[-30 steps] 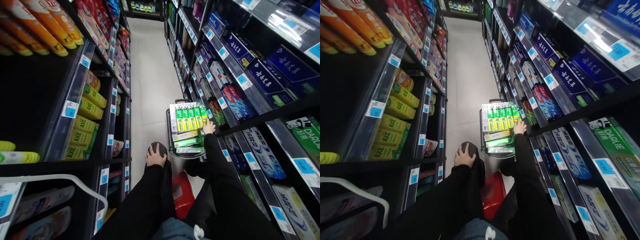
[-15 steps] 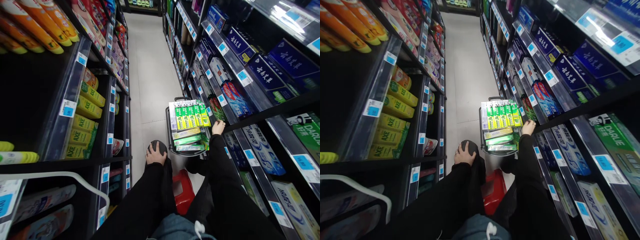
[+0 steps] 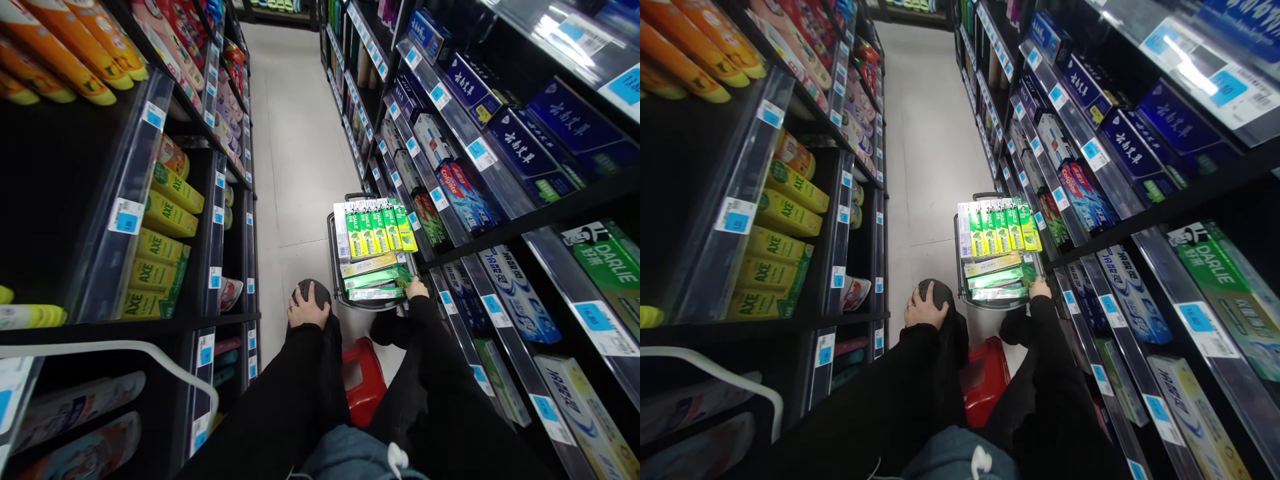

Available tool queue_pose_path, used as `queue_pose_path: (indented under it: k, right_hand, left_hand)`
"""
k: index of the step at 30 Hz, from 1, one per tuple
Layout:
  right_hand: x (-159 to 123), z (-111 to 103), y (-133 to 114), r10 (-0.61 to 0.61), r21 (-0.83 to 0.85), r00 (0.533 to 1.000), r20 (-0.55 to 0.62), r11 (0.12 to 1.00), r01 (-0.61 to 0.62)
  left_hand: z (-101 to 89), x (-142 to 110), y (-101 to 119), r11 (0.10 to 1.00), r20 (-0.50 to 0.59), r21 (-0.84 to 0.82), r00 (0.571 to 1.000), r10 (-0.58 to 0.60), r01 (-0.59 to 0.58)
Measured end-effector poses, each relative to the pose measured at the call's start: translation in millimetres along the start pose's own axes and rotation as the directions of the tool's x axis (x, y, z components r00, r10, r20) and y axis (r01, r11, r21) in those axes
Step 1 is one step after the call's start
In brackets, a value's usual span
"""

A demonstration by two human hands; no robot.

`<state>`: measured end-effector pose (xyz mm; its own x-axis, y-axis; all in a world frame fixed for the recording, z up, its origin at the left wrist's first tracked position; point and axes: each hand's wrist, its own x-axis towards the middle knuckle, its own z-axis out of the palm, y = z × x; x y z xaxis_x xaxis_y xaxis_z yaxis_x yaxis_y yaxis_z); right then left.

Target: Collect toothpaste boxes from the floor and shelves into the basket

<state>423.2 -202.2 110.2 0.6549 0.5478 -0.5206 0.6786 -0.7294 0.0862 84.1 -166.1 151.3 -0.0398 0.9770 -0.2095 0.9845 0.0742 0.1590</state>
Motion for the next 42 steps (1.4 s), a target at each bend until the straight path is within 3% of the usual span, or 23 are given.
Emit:
queue_pose_path:
  k: [3,6,9,11,13,15,17,21,23,26,28,34,38,42]
  right_hand:
    - [-7,-11,0,-0.004,0.007,1.0,-0.022,1.0,0.004]
    - [-22,-31,16,0.008,0.021,0.997,-0.074,1.0,-0.007]
    - [-45,-53,55,0.018,0.127,0.991,-0.13,0.992,-0.001]
    - [-63,-66,87,-0.035,0.302,0.992,-0.124,0.951,0.071]
    - [-83,-76,115,-0.182,0.559,0.98,-0.081,0.806,0.196]
    - [-103,-81,132,-0.35,0.803,0.935,-0.057,0.54,0.251]
    - [-121,-84,136,-0.463,0.934,0.884,-0.068,0.282,0.219]
    - [-144,-88,114,-0.535,0.967,0.805,-0.256,-0.13,0.221]
    - [-148,-92,95,-0.556,0.93,0.753,-0.353,-0.292,0.221]
    - [-152,-96,66,-0.59,0.884,0.693,-0.415,-0.441,0.154]
    - [-155,-95,48,-0.599,0.852,0.68,-0.423,-0.518,0.074]
    - [-170,-87,6,-0.636,0.777,0.689,-0.347,-0.607,-0.169]
    - [-173,-86,-15,-0.617,0.792,0.761,-0.2,-0.559,-0.246]
    - [-169,-83,-45,-0.522,0.846,0.845,-0.113,-0.497,-0.194]
  left_hand:
    - [0.3,0,0,1.0,-0.012,-0.005,1.0,-0.001,0.001]
    - [0.7,0,-1,1.0,-0.009,-0.005,1.0,0.002,-0.002]
    - [1.0,0,-1,1.0,0.0,0.001,1.0,0.004,-0.004]
    - [0.9,0,-1,1.0,0.002,0.006,1.0,0.007,-0.007]
    - [0.6,0,0,1.0,0.001,0.006,1.0,0.009,-0.009]
    - [0.2,0,0,1.0,0.0,0.001,1.0,0.008,-0.008]
    - [-0.3,0,1,1.0,-0.001,-0.007,1.0,0.008,-0.008]
    - [-0.3,0,1,1.0,0.003,-0.021,1.0,0.001,-0.001]
    - [0.0,0,1,1.0,-0.002,-0.018,1.0,-0.001,0.001]
    - [0.3,0,1,1.0,-0.013,-0.011,1.0,0.01,-0.011]
    - [0.0,1,1,1.0,-0.017,-0.011,1.0,0.016,-0.016]
    - [-2.7,0,1,1.0,0.005,-0.019,1.0,0.004,-0.004]
    - [-4.1,-2,2,1.0,0.004,-0.01,1.0,-0.001,0.001]
    - [-5.4,-4,3,1.0,0.002,0.003,1.0,-0.01,0.01]
